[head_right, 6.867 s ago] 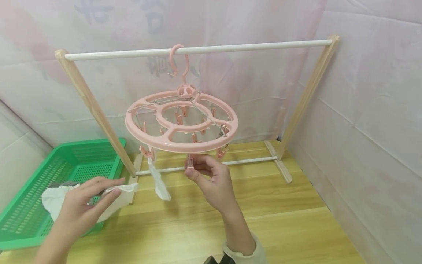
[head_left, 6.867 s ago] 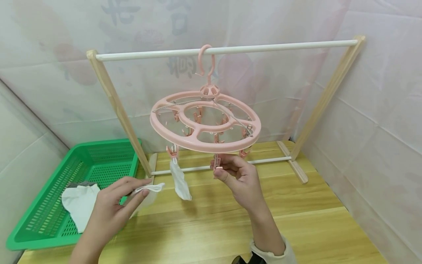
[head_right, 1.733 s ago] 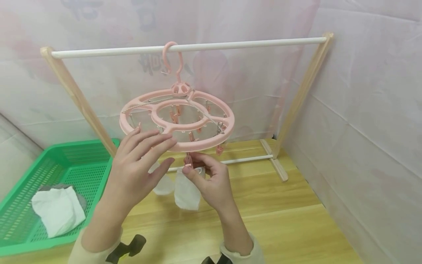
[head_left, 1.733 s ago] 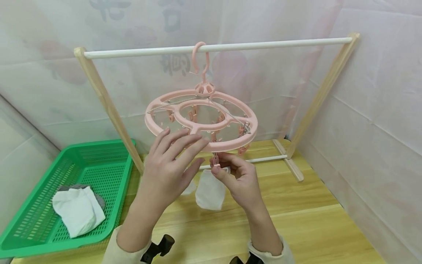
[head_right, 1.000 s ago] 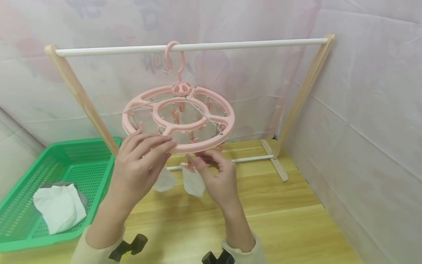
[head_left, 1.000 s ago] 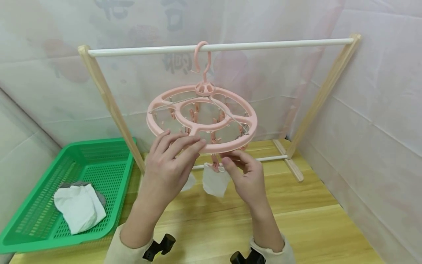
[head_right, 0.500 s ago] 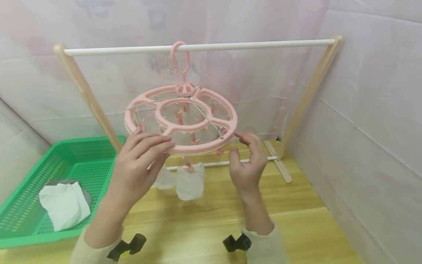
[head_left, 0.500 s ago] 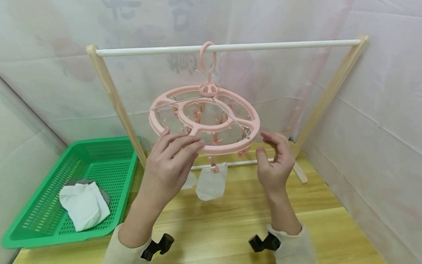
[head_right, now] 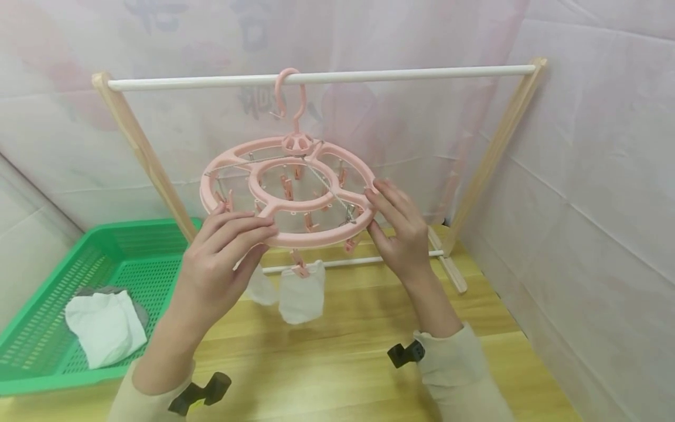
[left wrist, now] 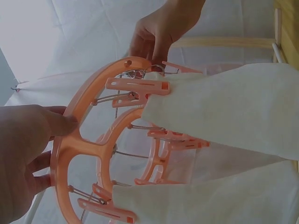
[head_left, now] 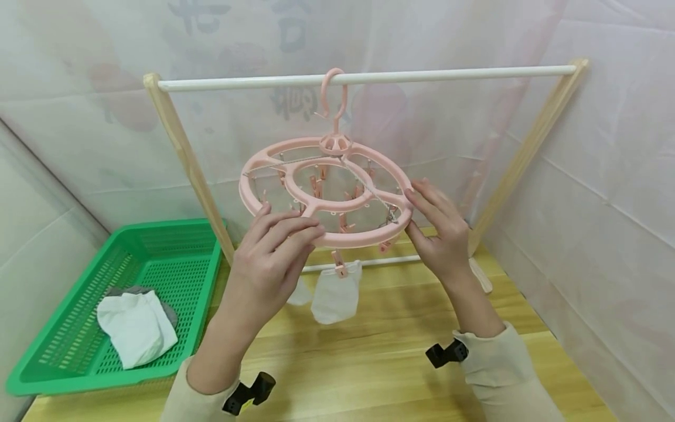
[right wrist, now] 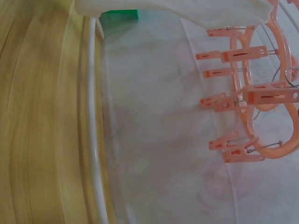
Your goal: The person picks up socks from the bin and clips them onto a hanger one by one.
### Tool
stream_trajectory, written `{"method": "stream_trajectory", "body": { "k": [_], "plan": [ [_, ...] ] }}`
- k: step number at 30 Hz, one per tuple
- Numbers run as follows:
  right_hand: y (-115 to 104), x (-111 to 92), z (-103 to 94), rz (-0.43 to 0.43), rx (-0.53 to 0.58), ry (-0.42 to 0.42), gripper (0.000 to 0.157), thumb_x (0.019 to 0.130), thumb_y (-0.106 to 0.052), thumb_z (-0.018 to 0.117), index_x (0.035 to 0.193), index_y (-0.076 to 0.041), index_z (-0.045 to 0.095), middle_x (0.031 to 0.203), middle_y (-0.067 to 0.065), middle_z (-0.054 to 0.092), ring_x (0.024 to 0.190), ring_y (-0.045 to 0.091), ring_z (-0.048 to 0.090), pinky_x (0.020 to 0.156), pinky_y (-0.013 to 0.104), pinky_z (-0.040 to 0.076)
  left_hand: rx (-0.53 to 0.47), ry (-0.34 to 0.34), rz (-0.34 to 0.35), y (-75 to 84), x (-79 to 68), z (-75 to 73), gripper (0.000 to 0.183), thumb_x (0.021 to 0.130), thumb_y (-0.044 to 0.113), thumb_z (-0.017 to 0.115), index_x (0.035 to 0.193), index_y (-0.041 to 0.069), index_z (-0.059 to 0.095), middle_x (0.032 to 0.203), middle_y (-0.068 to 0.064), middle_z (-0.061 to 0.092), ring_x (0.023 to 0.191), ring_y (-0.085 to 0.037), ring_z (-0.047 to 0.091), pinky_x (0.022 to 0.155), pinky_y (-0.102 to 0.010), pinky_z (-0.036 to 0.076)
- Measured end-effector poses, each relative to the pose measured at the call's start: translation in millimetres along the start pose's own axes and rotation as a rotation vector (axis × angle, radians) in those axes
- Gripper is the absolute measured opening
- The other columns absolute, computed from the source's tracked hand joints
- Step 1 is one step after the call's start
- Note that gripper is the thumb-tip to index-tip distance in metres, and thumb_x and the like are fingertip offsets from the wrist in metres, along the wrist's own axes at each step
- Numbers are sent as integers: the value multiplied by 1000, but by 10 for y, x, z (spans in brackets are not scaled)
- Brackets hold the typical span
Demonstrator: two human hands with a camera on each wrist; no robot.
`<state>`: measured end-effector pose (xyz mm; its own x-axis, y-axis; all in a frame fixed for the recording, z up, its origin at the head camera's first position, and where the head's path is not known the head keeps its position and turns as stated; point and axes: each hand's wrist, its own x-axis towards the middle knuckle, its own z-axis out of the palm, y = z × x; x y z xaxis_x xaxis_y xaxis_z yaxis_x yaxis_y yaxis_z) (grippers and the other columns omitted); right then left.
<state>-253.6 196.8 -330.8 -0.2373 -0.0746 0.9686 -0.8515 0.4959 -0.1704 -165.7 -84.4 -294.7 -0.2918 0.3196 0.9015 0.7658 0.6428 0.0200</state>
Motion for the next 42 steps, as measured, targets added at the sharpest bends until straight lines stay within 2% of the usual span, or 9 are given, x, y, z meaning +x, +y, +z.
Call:
{"method": "stream_trajectory", "body": {
  "k": [3, 5, 10, 12, 21, 29, 35, 42],
  "plan": [
    [126, -54, 19, -9, 13, -38, 39, 72, 15, 77, 109, 3, 74, 120, 23, 68, 119, 43, 61, 107, 41, 47, -8, -3, -1, -5, -4, -4, 21, 86, 3, 76, 106, 7, 77, 107, -8, 74, 109, -32, 64, 114, -57, 34],
    [170, -79, 28, -21, 20, -49, 36, 73, 15, 76, 107, 1, 76, 118, 22, 70, 117, 43, 62, 106, 39, 48, -13, -6, -2, -10, -11, -7, 21, 86, 3, 76, 107, 7, 77, 107, -8, 74, 110, -32, 64, 114, -56, 34],
    [185, -104, 39, -59, 31, -52, 19, 87, 0, 71, 105, 2, 76, 113, 22, 71, 110, 45, 65, 104, 38, 49, -11, -11, -6, -32, -36, -8, 21, 87, 3, 75, 108, 8, 77, 108, -8, 74, 110, -30, 65, 115, -56, 34],
    [173, -104, 40, -68, 33, -52, 17, 92, -7, 69, 105, 2, 76, 113, 22, 71, 109, 46, 65, 104, 38, 49, -8, -14, -12, -42, -44, -11, 23, 86, 3, 76, 108, 8, 77, 109, -7, 74, 112, -30, 65, 115, -56, 34],
    [67, -65, 45, -112, 18, -44, 24, 99, -20, 64, 105, -1, 77, 109, 20, 72, 104, 43, 67, 104, 41, 49, -16, 11, -2, -10, -10, -68, 34, 78, 1, 81, 111, 6, 75, 114, -11, 72, 118, -35, 62, 113, -53, 38],
    [-75, 0, 50, -175, -3, -29, 19, 98, -14, 63, 102, -2, 78, 105, 18, 74, 101, 42, 66, 100, 42, 51, -26, 49, 55, 109, 76, -82, 35, 76, 3, 83, 110, 5, 74, 112, -11, 72, 117, -34, 63, 107, -46, 46],
    [-205, 34, 60, -203, 7, -46, 20, 99, -13, 61, 101, -3, 78, 106, 18, 73, 100, 41, 65, 98, 47, 51, -28, 29, 61, 149, 94, -38, 38, 75, 3, 84, 111, 7, 74, 114, -10, 72, 122, -32, 61, 105, -47, 48],
    [-345, 68, 63, -220, -5, -85, 20, 99, -14, 61, 105, -5, 77, 106, 15, 74, 101, 39, 66, 106, 40, 46, -18, -24, 52, 143, 108, 15, 39, 77, 6, 84, 114, 8, 73, 119, -8, 71, 124, -30, 59, 109, -40, 45]
  ]
}}
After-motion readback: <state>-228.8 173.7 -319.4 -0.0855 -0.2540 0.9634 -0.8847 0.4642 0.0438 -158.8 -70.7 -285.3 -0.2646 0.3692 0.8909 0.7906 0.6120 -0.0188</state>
